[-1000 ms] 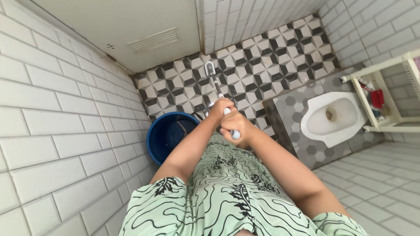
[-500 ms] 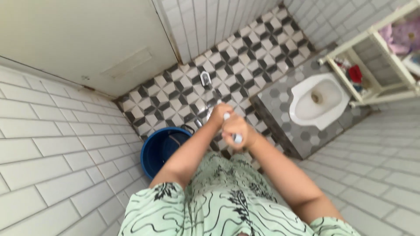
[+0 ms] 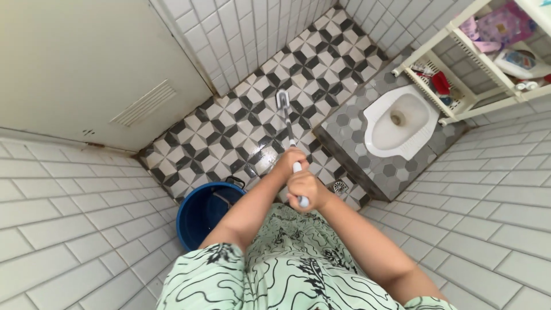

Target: Scrubbing the tiled bathroom floor using a long-handled brush.

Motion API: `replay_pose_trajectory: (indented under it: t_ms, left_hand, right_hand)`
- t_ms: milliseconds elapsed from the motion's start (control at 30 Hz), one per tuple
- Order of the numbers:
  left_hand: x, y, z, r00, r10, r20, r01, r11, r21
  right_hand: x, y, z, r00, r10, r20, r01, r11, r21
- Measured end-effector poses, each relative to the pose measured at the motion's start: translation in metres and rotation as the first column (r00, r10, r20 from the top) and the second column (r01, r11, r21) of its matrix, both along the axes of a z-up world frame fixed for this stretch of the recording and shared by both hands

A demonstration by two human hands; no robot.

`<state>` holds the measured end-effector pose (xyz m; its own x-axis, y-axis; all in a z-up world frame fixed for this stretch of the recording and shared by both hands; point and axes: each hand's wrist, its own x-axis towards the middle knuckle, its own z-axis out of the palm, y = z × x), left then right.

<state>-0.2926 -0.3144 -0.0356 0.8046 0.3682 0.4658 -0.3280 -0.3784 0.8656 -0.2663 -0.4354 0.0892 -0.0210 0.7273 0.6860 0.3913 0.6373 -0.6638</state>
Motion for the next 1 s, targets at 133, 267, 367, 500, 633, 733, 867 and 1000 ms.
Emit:
replay_pose_trajectory:
  t_ms: [133, 267, 367, 500, 633, 733, 867, 1000]
  left_hand:
    - [0.022, 0.018, -0.007, 0.997, -0.055, -0.049, 0.059, 0.994, 0.089]
    - [0.017, -0.031, -0.008, 0.996, -0.001, -0.089, 0.001, 1.0, 0.001]
    - [0.001, -0.06, 0.018, 0.996, 0.023, -0.089, -0.028, 0.998, -0.051]
    - [0.019, -0.052, -0.008, 0.998, -0.026, 0.06, 0.024, 0.999, 0.04]
    - [0.034, -0.01, -0.004, 0.986, -0.152, -0.062, 0.155, 0.986, 0.063]
    - [0.039, -0.015, -0.026, 0.973, -0.208, -0.101, 0.216, 0.973, 0.085]
    - [0.034, -0.041, -0.02, 0.963, -0.234, -0.132, 0.235, 0.972, -0.009]
    - [0.027, -0.038, -0.003, 0.957, -0.251, -0.144, 0.255, 0.967, 0.01]
  right_hand:
    - [0.019, 0.011, -0.009, 0.999, -0.048, 0.026, 0.047, 0.999, 0.004]
    - [0.019, -0.015, 0.062, 0.989, -0.151, -0.004, 0.151, 0.989, -0.001]
    - [0.001, -0.036, 0.071, 0.976, -0.209, -0.056, 0.211, 0.977, 0.034]
    - [-0.005, -0.033, 0.069, 0.962, -0.27, -0.04, 0.273, 0.957, 0.096]
    - [0.011, -0.013, 0.017, 0.972, -0.233, 0.024, 0.232, 0.972, 0.039]
    - [0.011, -0.016, 0.022, 0.971, -0.24, 0.013, 0.239, 0.969, 0.062]
    - [0.002, -0.029, 0.06, 0.918, -0.396, -0.005, 0.394, 0.913, 0.107]
    - [-0.009, -0.034, 0.034, 0.889, -0.455, -0.056, 0.458, 0.879, 0.132]
